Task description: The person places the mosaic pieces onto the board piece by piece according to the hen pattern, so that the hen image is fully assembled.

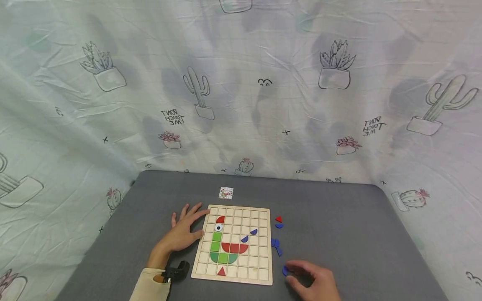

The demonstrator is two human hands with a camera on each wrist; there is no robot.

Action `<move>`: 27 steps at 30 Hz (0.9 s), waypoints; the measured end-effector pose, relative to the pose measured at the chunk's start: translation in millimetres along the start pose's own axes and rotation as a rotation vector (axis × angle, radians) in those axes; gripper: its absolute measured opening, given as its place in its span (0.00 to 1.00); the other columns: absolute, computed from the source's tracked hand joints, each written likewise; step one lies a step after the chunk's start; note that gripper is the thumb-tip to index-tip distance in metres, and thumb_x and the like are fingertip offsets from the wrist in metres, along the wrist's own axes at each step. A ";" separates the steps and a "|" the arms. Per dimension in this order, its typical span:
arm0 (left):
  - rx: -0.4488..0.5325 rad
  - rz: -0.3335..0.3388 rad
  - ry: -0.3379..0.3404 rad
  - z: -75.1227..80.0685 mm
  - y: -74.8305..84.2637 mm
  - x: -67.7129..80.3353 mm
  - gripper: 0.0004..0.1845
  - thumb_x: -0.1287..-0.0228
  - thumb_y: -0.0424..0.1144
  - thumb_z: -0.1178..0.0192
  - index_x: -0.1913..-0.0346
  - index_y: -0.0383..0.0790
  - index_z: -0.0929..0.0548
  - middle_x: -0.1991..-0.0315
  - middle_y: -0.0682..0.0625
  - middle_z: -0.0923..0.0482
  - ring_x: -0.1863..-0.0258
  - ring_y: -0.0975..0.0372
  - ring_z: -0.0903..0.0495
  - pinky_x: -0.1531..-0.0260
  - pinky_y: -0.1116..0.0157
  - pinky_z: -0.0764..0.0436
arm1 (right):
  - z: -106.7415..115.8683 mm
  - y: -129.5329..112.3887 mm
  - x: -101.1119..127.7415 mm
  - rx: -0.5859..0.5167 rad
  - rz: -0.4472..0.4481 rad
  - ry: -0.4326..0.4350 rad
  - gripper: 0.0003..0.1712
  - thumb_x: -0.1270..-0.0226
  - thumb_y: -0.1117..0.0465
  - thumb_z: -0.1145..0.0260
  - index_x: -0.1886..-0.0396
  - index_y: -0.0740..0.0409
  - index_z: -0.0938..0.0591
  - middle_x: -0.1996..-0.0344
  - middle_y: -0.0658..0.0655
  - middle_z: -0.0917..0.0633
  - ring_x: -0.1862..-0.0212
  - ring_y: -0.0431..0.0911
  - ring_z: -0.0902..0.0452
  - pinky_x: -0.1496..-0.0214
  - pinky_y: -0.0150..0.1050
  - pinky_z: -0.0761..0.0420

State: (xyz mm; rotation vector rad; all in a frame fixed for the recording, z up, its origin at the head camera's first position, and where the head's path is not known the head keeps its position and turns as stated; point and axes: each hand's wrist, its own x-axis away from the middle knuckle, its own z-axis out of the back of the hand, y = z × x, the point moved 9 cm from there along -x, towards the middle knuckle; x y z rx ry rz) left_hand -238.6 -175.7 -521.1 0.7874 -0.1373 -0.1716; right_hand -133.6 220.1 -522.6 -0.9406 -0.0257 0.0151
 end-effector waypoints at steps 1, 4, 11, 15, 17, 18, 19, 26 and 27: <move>0.000 0.000 0.002 0.6 0.1 0.2 0.35 0.35 0.31 0.30 0.23 0.48 0.20 0.13 0.37 0.42 0.11 0.32 0.62 0.25 0.24 0.77 | -2.6 -4.9 -0.5 0.031 0.039 -0.009 0.17 0.44 0.61 0.13 0.55 0.45 0.06 0.59 0.41 0.06 0.58 0.31 0.11 0.54 0.33 0.11; 0.001 0.000 0.001 1.0 0.1 0.8 0.35 0.35 0.32 0.30 0.23 0.48 0.20 0.13 0.37 0.42 0.11 0.32 0.63 0.25 0.24 0.77 | -9.6 -19.3 -1.9 0.091 0.168 -0.022 0.18 0.43 0.60 0.13 0.54 0.42 0.07 0.58 0.38 0.07 0.56 0.30 0.12 0.53 0.35 0.10; 0.008 -0.003 -0.006 1.0 0.6 1.8 0.35 0.34 0.31 0.31 0.23 0.48 0.21 0.12 0.37 0.42 0.11 0.32 0.63 0.25 0.24 0.77 | -21.2 -36.6 -3.1 0.145 0.380 0.020 0.23 0.49 0.68 0.12 0.55 0.44 0.07 0.59 0.40 0.06 0.55 0.33 0.10 0.54 0.37 0.09; 0.017 -0.006 -0.005 1.5 1.8 2.0 0.35 0.34 0.31 0.31 0.23 0.47 0.20 0.13 0.36 0.42 0.11 0.31 0.63 0.25 0.24 0.78 | -23.0 -40.1 -3.0 0.177 0.425 0.041 0.25 0.52 0.72 0.13 0.56 0.44 0.07 0.60 0.40 0.06 0.57 0.33 0.10 0.55 0.36 0.09; 0.020 -0.007 -0.006 1.4 2.3 2.0 0.35 0.34 0.31 0.31 0.23 0.47 0.21 0.13 0.36 0.42 0.11 0.31 0.63 0.25 0.24 0.78 | -20.7 -40.8 -1.8 0.190 0.453 0.082 0.28 0.56 0.74 0.12 0.57 0.43 0.07 0.61 0.39 0.07 0.58 0.33 0.10 0.56 0.32 0.11; 0.022 -0.007 -0.006 1.4 2.5 1.9 0.35 0.34 0.31 0.31 0.23 0.47 0.20 0.13 0.36 0.42 0.12 0.31 0.63 0.25 0.24 0.78 | -19.2 -40.8 -1.0 0.192 0.463 0.103 0.29 0.58 0.74 0.12 0.57 0.42 0.07 0.61 0.38 0.07 0.58 0.32 0.11 0.55 0.29 0.12; 0.020 -0.006 -0.006 1.2 2.4 1.8 0.35 0.34 0.31 0.31 0.23 0.47 0.20 0.13 0.36 0.42 0.11 0.31 0.63 0.25 0.24 0.78 | -17.7 -40.4 -0.2 0.192 0.473 0.124 0.31 0.60 0.75 0.12 0.57 0.42 0.07 0.62 0.38 0.07 0.59 0.32 0.11 0.55 0.26 0.14; 0.016 -0.002 0.000 1.3 1.4 1.3 0.35 0.35 0.31 0.31 0.23 0.48 0.20 0.13 0.36 0.42 0.11 0.32 0.63 0.25 0.24 0.77 | -13.2 -39.5 2.6 0.191 0.536 0.194 0.35 0.66 0.78 0.12 0.58 0.42 0.08 0.62 0.37 0.08 0.59 0.32 0.11 0.52 0.16 0.21; 0.016 -0.001 -0.001 1.1 1.2 1.3 0.35 0.35 0.31 0.31 0.23 0.48 0.20 0.13 0.36 0.42 0.11 0.32 0.63 0.25 0.24 0.77 | -12.8 -40.0 2.1 0.192 0.533 0.194 0.34 0.65 0.78 0.12 0.58 0.42 0.08 0.63 0.37 0.08 0.60 0.32 0.11 0.53 0.16 0.21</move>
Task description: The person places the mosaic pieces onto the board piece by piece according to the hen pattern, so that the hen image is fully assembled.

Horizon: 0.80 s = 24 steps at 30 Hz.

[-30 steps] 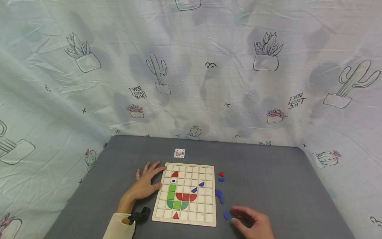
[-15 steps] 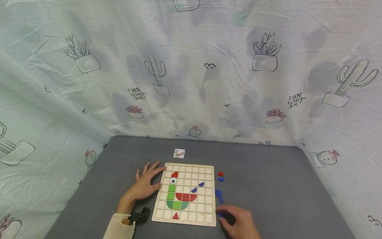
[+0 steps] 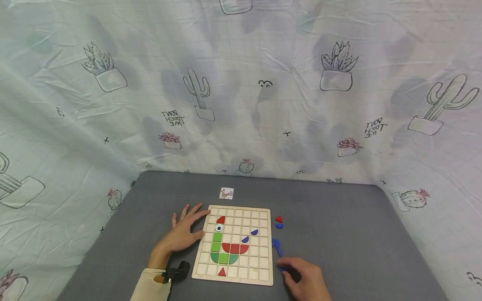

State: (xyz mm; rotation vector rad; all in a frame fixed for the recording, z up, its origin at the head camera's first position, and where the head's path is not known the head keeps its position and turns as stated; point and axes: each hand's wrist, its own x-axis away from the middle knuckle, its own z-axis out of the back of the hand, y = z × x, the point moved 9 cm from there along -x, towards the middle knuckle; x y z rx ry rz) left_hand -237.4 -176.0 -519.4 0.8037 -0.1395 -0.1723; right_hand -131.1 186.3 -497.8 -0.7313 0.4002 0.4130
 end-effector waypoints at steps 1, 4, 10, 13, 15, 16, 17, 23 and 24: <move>-0.001 0.002 -0.001 -0.2 -0.3 0.2 0.35 0.35 0.31 0.31 0.23 0.48 0.20 0.13 0.36 0.42 0.11 0.32 0.63 0.25 0.24 0.77 | 0.3 0.0 -1.5 0.003 -0.009 -0.002 0.34 0.64 0.77 0.12 0.58 0.41 0.08 0.63 0.36 0.08 0.60 0.31 0.11 0.53 0.17 0.21; -0.001 0.001 0.002 0.7 -0.5 0.6 0.35 0.35 0.31 0.31 0.23 0.48 0.20 0.13 0.36 0.42 0.11 0.32 0.63 0.25 0.24 0.77 | 1.6 -0.4 -9.3 0.005 -0.039 -0.020 0.31 0.61 0.76 0.12 0.59 0.42 0.07 0.63 0.35 0.08 0.59 0.31 0.11 0.55 0.21 0.17; -0.005 -0.002 0.004 2.1 0.1 1.1 0.35 0.35 0.30 0.31 0.23 0.47 0.20 0.13 0.36 0.42 0.12 0.31 0.62 0.25 0.24 0.77 | -1.1 -6.6 -34.4 -0.023 -0.026 -0.078 0.25 0.51 0.74 0.14 0.58 0.44 0.07 0.60 0.32 0.09 0.58 0.30 0.12 0.55 0.32 0.11; -0.008 -0.007 -0.003 0.6 0.3 0.9 0.35 0.33 0.31 0.31 0.23 0.47 0.21 0.13 0.36 0.43 0.12 0.31 0.63 0.25 0.24 0.76 | -7.5 -12.7 -47.1 -0.071 0.045 -0.098 0.23 0.49 0.75 0.15 0.58 0.47 0.07 0.60 0.34 0.09 0.59 0.31 0.12 0.55 0.32 0.11; -0.009 -0.009 -0.005 -0.2 0.5 0.7 0.35 0.33 0.31 0.31 0.22 0.47 0.21 0.13 0.36 0.43 0.12 0.31 0.63 0.25 0.24 0.76 | -13.7 -16.0 -54.9 -0.104 0.090 -0.115 0.22 0.47 0.75 0.16 0.57 0.48 0.07 0.59 0.36 0.08 0.58 0.32 0.11 0.54 0.30 0.12; -0.010 -0.009 -0.003 -0.2 0.3 0.6 0.35 0.33 0.31 0.31 0.23 0.47 0.21 0.13 0.36 0.43 0.12 0.31 0.63 0.25 0.24 0.76 | -17.7 -17.2 -58.4 -0.124 0.106 -0.129 0.22 0.47 0.75 0.17 0.56 0.49 0.07 0.58 0.36 0.08 0.57 0.32 0.11 0.53 0.30 0.12; -0.012 -0.009 -0.001 -0.4 -0.1 0.6 0.35 0.33 0.31 0.31 0.23 0.47 0.21 0.13 0.36 0.42 0.12 0.31 0.62 0.25 0.24 0.76 | -22.0 -18.1 -61.9 -0.141 0.116 -0.144 0.22 0.46 0.75 0.17 0.55 0.49 0.07 0.58 0.37 0.08 0.57 0.33 0.11 0.52 0.30 0.12; -0.017 -0.005 0.004 -0.3 -0.5 0.2 0.36 0.34 0.31 0.31 0.23 0.48 0.21 0.13 0.37 0.42 0.11 0.32 0.62 0.24 0.24 0.76 | -48.3 -21.4 -76.4 -0.205 0.153 -0.249 0.21 0.40 0.75 0.20 0.52 0.49 0.07 0.55 0.42 0.06 0.53 0.35 0.11 0.54 0.40 0.09; -0.018 -0.004 0.004 -0.3 -0.5 0.3 0.36 0.35 0.31 0.31 0.23 0.48 0.21 0.13 0.37 0.42 0.11 0.32 0.62 0.24 0.24 0.76 | -51.9 -22.4 -77.9 -0.210 0.167 -0.259 0.21 0.40 0.75 0.20 0.52 0.50 0.07 0.55 0.43 0.06 0.54 0.35 0.10 0.55 0.40 0.09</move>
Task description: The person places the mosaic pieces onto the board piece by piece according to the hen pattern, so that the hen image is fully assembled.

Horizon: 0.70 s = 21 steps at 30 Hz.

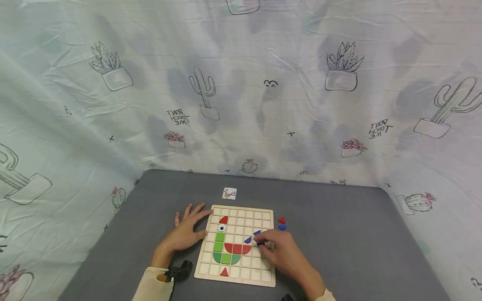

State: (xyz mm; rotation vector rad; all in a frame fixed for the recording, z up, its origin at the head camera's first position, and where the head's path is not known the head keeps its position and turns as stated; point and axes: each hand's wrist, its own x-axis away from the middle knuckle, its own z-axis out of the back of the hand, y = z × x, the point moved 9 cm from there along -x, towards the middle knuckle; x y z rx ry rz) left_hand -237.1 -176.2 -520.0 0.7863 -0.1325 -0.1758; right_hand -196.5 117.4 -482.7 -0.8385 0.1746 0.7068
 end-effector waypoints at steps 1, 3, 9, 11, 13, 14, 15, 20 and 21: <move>-0.001 0.000 0.000 -0.2 0.0 0.0 0.36 0.35 0.31 0.31 0.23 0.48 0.21 0.13 0.37 0.42 0.11 0.32 0.62 0.24 0.24 0.76 | -2.6 -0.2 -2.1 0.007 0.019 -0.008 0.21 0.40 0.75 0.20 0.52 0.50 0.07 0.55 0.44 0.06 0.54 0.36 0.10 0.55 0.41 0.09; -0.001 0.000 -0.001 -0.4 0.0 0.0 0.36 0.35 0.31 0.31 0.23 0.48 0.21 0.13 0.38 0.42 0.11 0.32 0.62 0.24 0.24 0.76 | -7.6 0.1 -5.5 0.021 0.048 -0.022 0.20 0.40 0.75 0.20 0.52 0.50 0.07 0.56 0.45 0.06 0.54 0.37 0.10 0.55 0.40 0.09; 0.002 0.002 -0.001 -0.8 -0.4 -0.1 0.36 0.35 0.31 0.31 0.23 0.48 0.21 0.13 0.38 0.42 0.11 0.32 0.62 0.24 0.24 0.76 | -17.1 2.1 -9.4 0.061 0.083 -0.041 0.19 0.40 0.77 0.21 0.54 0.52 0.07 0.57 0.45 0.06 0.53 0.38 0.09 0.51 0.38 0.09; 0.001 0.000 0.000 -0.9 -0.6 -0.4 0.36 0.35 0.31 0.31 0.23 0.48 0.21 0.13 0.38 0.41 0.11 0.32 0.61 0.24 0.24 0.76 | -18.0 1.8 -9.4 0.066 0.086 -0.041 0.19 0.40 0.77 0.22 0.54 0.52 0.07 0.57 0.46 0.06 0.53 0.38 0.10 0.51 0.38 0.08; 0.003 -0.002 0.001 -0.7 -0.7 -0.6 0.36 0.35 0.30 0.31 0.23 0.48 0.20 0.13 0.37 0.41 0.11 0.32 0.61 0.24 0.24 0.76 | -18.0 0.3 -9.6 0.070 0.095 -0.035 0.20 0.41 0.77 0.22 0.54 0.53 0.07 0.57 0.46 0.06 0.54 0.39 0.10 0.52 0.39 0.08; 0.002 -0.002 0.002 -0.7 -0.8 -0.7 0.36 0.35 0.30 0.31 0.23 0.48 0.20 0.13 0.37 0.41 0.11 0.32 0.61 0.24 0.24 0.75 | -17.8 -0.5 -9.6 0.072 0.099 -0.030 0.20 0.41 0.78 0.22 0.53 0.53 0.07 0.57 0.46 0.06 0.54 0.39 0.10 0.52 0.39 0.08; 0.002 -0.003 0.005 -0.5 -0.8 -0.8 0.36 0.35 0.30 0.31 0.23 0.48 0.20 0.13 0.37 0.41 0.11 0.32 0.61 0.24 0.24 0.75 | -17.6 -1.3 -9.8 0.075 0.101 -0.026 0.20 0.41 0.78 0.22 0.53 0.53 0.07 0.57 0.46 0.06 0.54 0.39 0.10 0.52 0.39 0.09; 0.002 0.000 0.008 0.0 0.0 -0.5 0.36 0.35 0.30 0.31 0.23 0.48 0.20 0.13 0.37 0.41 0.11 0.32 0.61 0.24 0.24 0.75 | -18.1 -4.0 -11.1 0.108 0.109 -0.016 0.20 0.40 0.77 0.21 0.54 0.53 0.07 0.58 0.46 0.06 0.55 0.37 0.11 0.53 0.37 0.09; 0.002 0.000 0.008 0.0 0.4 -0.3 0.36 0.36 0.30 0.31 0.23 0.48 0.20 0.13 0.37 0.41 0.11 0.32 0.61 0.24 0.24 0.75 | -18.8 -4.2 -11.4 0.114 0.109 -0.018 0.20 0.40 0.77 0.22 0.54 0.52 0.07 0.58 0.46 0.06 0.55 0.37 0.11 0.53 0.38 0.09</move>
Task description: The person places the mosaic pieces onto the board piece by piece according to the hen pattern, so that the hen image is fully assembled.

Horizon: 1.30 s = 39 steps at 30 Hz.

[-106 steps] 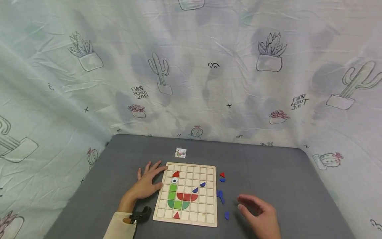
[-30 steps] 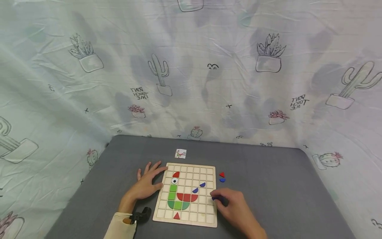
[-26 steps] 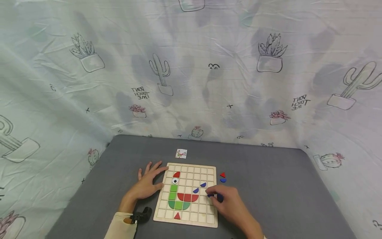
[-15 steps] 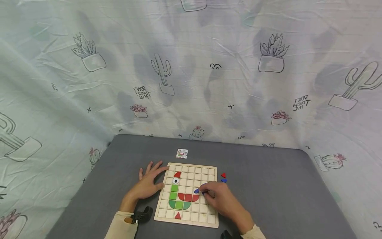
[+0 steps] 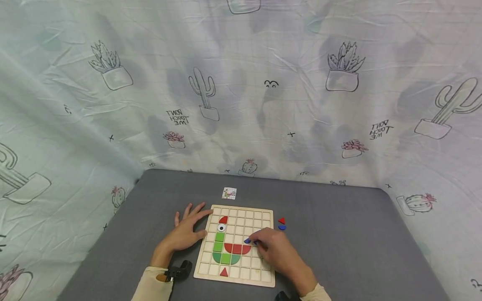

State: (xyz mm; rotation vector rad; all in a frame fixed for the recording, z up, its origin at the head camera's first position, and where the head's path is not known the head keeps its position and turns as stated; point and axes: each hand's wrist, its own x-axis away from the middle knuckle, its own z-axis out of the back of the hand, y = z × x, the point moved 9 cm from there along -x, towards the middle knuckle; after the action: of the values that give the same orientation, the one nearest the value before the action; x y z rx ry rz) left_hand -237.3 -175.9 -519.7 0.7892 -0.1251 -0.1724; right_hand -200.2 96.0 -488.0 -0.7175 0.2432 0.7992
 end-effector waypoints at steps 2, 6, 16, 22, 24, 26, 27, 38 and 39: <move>0.000 -0.002 0.000 0.2 1.0 0.6 0.36 0.36 0.30 0.31 0.23 0.47 0.20 0.13 0.37 0.41 0.11 0.32 0.61 0.25 0.24 0.75 | -0.8 -1.1 -0.3 0.000 -0.004 -0.003 0.20 0.40 0.78 0.22 0.54 0.52 0.07 0.58 0.46 0.06 0.55 0.37 0.11 0.53 0.36 0.09; 0.001 -0.012 -0.003 -0.4 0.9 0.8 0.36 0.35 0.30 0.31 0.23 0.46 0.21 0.13 0.36 0.41 0.12 0.31 0.61 0.25 0.24 0.76 | -2.4 -3.9 -0.6 0.000 0.000 -0.008 0.20 0.40 0.78 0.23 0.54 0.52 0.07 0.58 0.46 0.06 0.55 0.36 0.10 0.54 0.33 0.10; 0.007 -0.019 0.002 0.1 0.8 0.9 0.35 0.35 0.30 0.31 0.23 0.46 0.20 0.13 0.36 0.41 0.12 0.31 0.61 0.25 0.24 0.77 | 1.5 -6.3 1.5 -0.005 0.008 0.036 0.20 0.41 0.78 0.22 0.55 0.54 0.07 0.59 0.46 0.06 0.55 0.37 0.10 0.54 0.29 0.12; 0.009 -0.019 0.001 0.7 2.2 2.2 0.35 0.34 0.30 0.31 0.23 0.46 0.20 0.13 0.36 0.41 0.12 0.31 0.61 0.25 0.24 0.77 | 19.7 -4.7 14.0 -0.003 -0.046 0.168 0.23 0.47 0.78 0.19 0.53 0.54 0.07 0.56 0.47 0.06 0.56 0.40 0.09 0.54 0.29 0.13; 0.007 -0.017 -0.003 0.5 2.3 2.6 0.35 0.34 0.30 0.31 0.23 0.46 0.21 0.13 0.36 0.42 0.12 0.31 0.62 0.25 0.24 0.77 | 28.6 -1.2 23.7 0.011 -0.113 0.213 0.24 0.48 0.77 0.18 0.52 0.52 0.06 0.55 0.45 0.06 0.55 0.39 0.09 0.51 0.26 0.14; 0.010 -0.019 -0.006 -0.2 2.6 2.9 0.35 0.33 0.30 0.31 0.23 0.46 0.21 0.13 0.36 0.42 0.12 0.31 0.62 0.25 0.25 0.77 | 37.2 2.7 36.2 0.016 -0.192 0.244 0.24 0.48 0.76 0.18 0.52 0.51 0.06 0.55 0.42 0.06 0.55 0.37 0.09 0.48 0.22 0.17; 0.013 -0.018 -0.008 -0.3 2.7 3.0 0.35 0.33 0.30 0.31 0.23 0.46 0.21 0.13 0.36 0.42 0.12 0.31 0.62 0.25 0.25 0.77 | 41.3 5.1 43.1 0.020 -0.237 0.257 0.24 0.47 0.75 0.17 0.52 0.49 0.06 0.55 0.41 0.06 0.55 0.36 0.09 0.48 0.20 0.18; 0.017 -0.017 -0.010 -0.8 1.2 4.1 0.35 0.33 0.31 0.32 0.23 0.47 0.21 0.12 0.36 0.43 0.11 0.32 0.63 0.24 0.25 0.78 | 81.9 24.2 118.2 0.036 -0.595 0.313 0.22 0.44 0.68 0.14 0.51 0.45 0.06 0.57 0.44 0.05 0.54 0.30 0.10 0.52 0.23 0.15; 0.018 -0.018 -0.009 -1.0 1.0 4.1 0.35 0.33 0.31 0.32 0.23 0.47 0.21 0.13 0.36 0.43 0.11 0.32 0.63 0.25 0.25 0.78 | 85.1 25.9 122.9 0.040 -0.603 0.315 0.22 0.44 0.69 0.14 0.51 0.46 0.06 0.57 0.45 0.05 0.54 0.30 0.11 0.53 0.23 0.15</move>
State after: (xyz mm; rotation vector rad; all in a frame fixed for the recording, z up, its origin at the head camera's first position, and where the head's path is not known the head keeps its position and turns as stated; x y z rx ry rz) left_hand -233.1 -175.3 -519.5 0.8080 -0.1280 -0.1921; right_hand -140.1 235.2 -493.7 -0.8216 0.3041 0.1056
